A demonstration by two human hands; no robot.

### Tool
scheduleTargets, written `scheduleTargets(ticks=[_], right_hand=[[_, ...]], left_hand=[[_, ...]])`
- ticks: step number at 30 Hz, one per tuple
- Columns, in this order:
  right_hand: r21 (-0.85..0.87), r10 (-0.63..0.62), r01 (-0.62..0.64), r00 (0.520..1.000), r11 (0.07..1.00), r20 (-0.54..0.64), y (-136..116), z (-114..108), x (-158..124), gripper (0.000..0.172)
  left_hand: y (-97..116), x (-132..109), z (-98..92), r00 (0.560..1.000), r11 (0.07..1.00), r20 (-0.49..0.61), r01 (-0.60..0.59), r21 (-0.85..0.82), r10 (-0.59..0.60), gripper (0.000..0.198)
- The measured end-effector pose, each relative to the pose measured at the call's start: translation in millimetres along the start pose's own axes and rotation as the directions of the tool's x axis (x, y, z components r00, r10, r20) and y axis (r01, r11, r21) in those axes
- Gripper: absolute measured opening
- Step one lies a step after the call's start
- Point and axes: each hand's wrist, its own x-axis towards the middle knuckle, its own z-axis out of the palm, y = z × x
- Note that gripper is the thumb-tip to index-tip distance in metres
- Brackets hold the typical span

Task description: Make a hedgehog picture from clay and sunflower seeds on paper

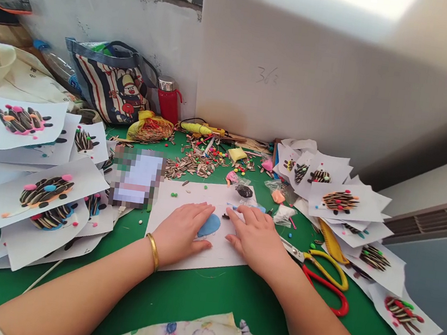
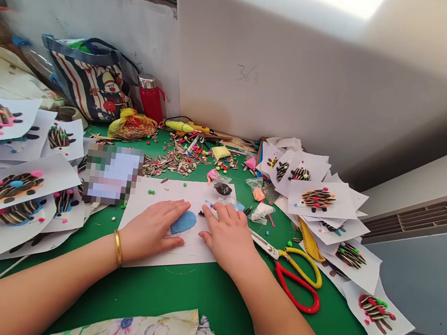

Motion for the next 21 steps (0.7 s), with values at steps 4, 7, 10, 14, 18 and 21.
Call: scheduleTargets(ticks=[4, 7, 10, 14, 18, 21], right_hand=[[0.017, -0.07, 0.07, 0.998, 0.997, 0.004, -1.5, 0.2, -1.2, 0.051], [0.009, -0.03, 0.03, 1.0, 0.999, -0.002, -0.9, 0.7, 0.4, 0.05], [0.008, -0.004, 0.004, 1.0, 1.0, 0.004, 0.9, -3.6, -0.7, 0.044], [0.035, -0.056, 0.055, 0.998, 0.998, 0.023, 0.5, -8.4, -2.4, 0.039], [0.037, 0.006, -0.007, 0.999, 0.999, 0.031, 1.7, -6.2, 1.4, 0.05], [0.029, 0.044, -0.045, 0.999, 0.999, 0.032, 4.6, -6.0, 2.5, 0.049]], left_hand=[[-0.5, -0.1, 0.7, 1.0, 1.0, -0.006, 0.0, -0.012, 0.0, 0.077], [-1.5, -0.5, 1.0, 1.0, 1.0, -0.017, -0.001, -0.023, 0.001, 0.076], [-1.6, -0.9, 0.7, 1.0, 1.0, -0.014, 0.002, -0.023, -0.002, 0.076], [-0.7, -0.4, 0.4, 1.0, 1.0, -0.009, 0.0, -0.018, 0.0, 0.076], [-0.3, 0.0, 0.4, 1.0, 1.0, 0.003, 0.009, 0.01, -0.009, 0.077], [-0.4, -0.4, 0.3, 1.0, 1.0, 0.018, 0.015, 0.025, -0.015, 0.079]])
